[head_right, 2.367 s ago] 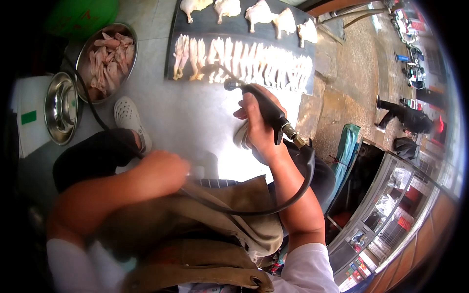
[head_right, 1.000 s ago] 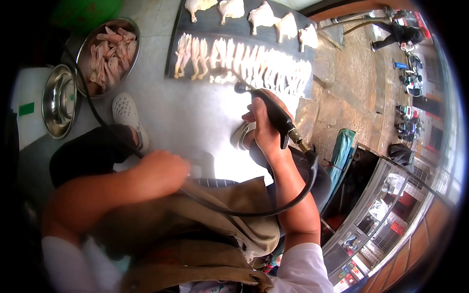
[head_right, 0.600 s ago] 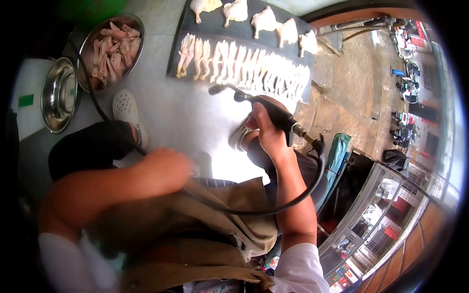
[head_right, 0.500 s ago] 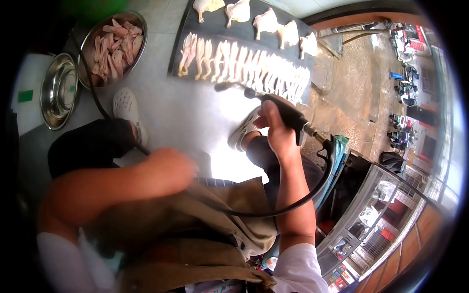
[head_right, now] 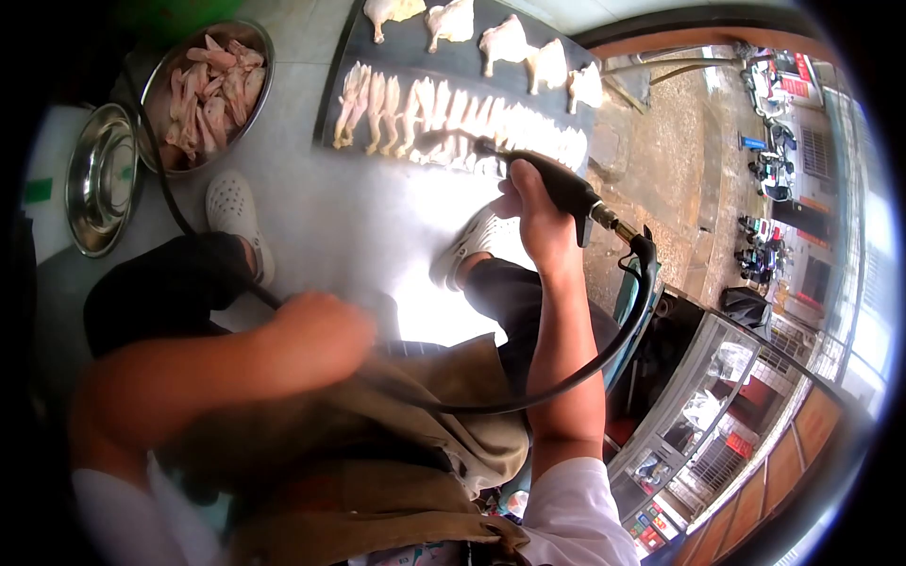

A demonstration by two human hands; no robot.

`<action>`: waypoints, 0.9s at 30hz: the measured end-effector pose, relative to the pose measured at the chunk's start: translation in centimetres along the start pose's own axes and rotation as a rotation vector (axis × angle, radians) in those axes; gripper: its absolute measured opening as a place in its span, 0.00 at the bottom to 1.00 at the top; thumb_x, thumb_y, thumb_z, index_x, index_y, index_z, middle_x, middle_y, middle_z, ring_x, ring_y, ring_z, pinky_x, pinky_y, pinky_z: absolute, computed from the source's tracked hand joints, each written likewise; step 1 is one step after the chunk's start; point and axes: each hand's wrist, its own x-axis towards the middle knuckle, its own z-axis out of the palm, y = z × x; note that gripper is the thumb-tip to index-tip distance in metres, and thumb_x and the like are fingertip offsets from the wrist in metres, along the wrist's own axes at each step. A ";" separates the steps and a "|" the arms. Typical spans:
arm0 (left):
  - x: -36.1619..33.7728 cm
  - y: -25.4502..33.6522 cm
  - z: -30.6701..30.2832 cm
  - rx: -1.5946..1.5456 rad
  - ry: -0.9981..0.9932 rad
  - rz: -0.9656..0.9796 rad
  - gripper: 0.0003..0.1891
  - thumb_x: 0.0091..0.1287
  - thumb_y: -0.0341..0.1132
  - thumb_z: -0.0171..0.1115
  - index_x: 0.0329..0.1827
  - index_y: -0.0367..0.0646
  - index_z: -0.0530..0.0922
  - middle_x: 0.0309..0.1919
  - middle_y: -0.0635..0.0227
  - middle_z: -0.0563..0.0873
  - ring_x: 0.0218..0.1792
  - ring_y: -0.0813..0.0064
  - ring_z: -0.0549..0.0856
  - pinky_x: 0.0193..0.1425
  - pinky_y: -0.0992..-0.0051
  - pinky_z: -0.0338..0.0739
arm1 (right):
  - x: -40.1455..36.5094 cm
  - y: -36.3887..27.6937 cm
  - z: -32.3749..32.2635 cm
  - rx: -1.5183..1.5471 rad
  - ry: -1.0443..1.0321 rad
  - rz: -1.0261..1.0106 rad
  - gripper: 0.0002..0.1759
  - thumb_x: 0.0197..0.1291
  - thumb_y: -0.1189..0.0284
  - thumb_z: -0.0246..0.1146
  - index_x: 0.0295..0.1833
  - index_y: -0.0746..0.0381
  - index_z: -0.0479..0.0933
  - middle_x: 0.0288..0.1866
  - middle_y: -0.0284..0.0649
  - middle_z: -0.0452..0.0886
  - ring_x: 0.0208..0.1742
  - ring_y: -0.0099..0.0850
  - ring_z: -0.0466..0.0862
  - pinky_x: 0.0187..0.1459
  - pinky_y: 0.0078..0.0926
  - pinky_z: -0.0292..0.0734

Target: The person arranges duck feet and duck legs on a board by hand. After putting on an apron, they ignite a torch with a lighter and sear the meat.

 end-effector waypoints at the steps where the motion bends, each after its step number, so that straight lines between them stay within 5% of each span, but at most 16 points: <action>1: 0.1 0.0 0.0 0.001 0.004 0.006 0.07 0.56 0.29 0.57 0.27 0.39 0.83 0.28 0.58 0.86 0.32 0.60 0.87 0.34 0.65 0.82 | 0.2 -0.3 0.1 -0.015 -0.022 -0.020 0.16 0.64 0.66 0.61 0.42 0.71 0.80 0.29 0.43 0.84 0.25 0.29 0.84 0.33 0.23 0.80; 5: 0.2 0.1 -0.1 -0.031 0.014 -0.006 0.06 0.56 0.29 0.57 0.26 0.40 0.83 0.29 0.57 0.86 0.32 0.60 0.87 0.34 0.65 0.82 | 1.2 -2.5 0.6 -0.175 -0.128 -0.015 0.15 0.65 0.66 0.60 0.41 0.69 0.81 0.29 0.42 0.84 0.24 0.27 0.84 0.31 0.22 0.79; 11: 0.2 0.3 0.1 -0.077 0.108 0.041 0.05 0.55 0.28 0.58 0.25 0.40 0.82 0.26 0.58 0.86 0.31 0.61 0.87 0.33 0.65 0.81 | 3.3 -4.3 2.4 -0.278 -0.230 -0.282 0.14 0.67 0.70 0.54 0.34 0.67 0.81 0.21 0.38 0.80 0.20 0.24 0.82 0.21 0.19 0.75; 27: -0.2 0.4 -0.4 -0.070 0.134 0.061 0.05 0.55 0.28 0.59 0.24 0.41 0.82 0.24 0.61 0.85 0.29 0.63 0.87 0.31 0.66 0.81 | 3.5 -3.8 1.7 -0.137 -0.177 -0.082 0.15 0.65 0.67 0.58 0.33 0.68 0.82 0.23 0.41 0.82 0.22 0.27 0.83 0.25 0.21 0.78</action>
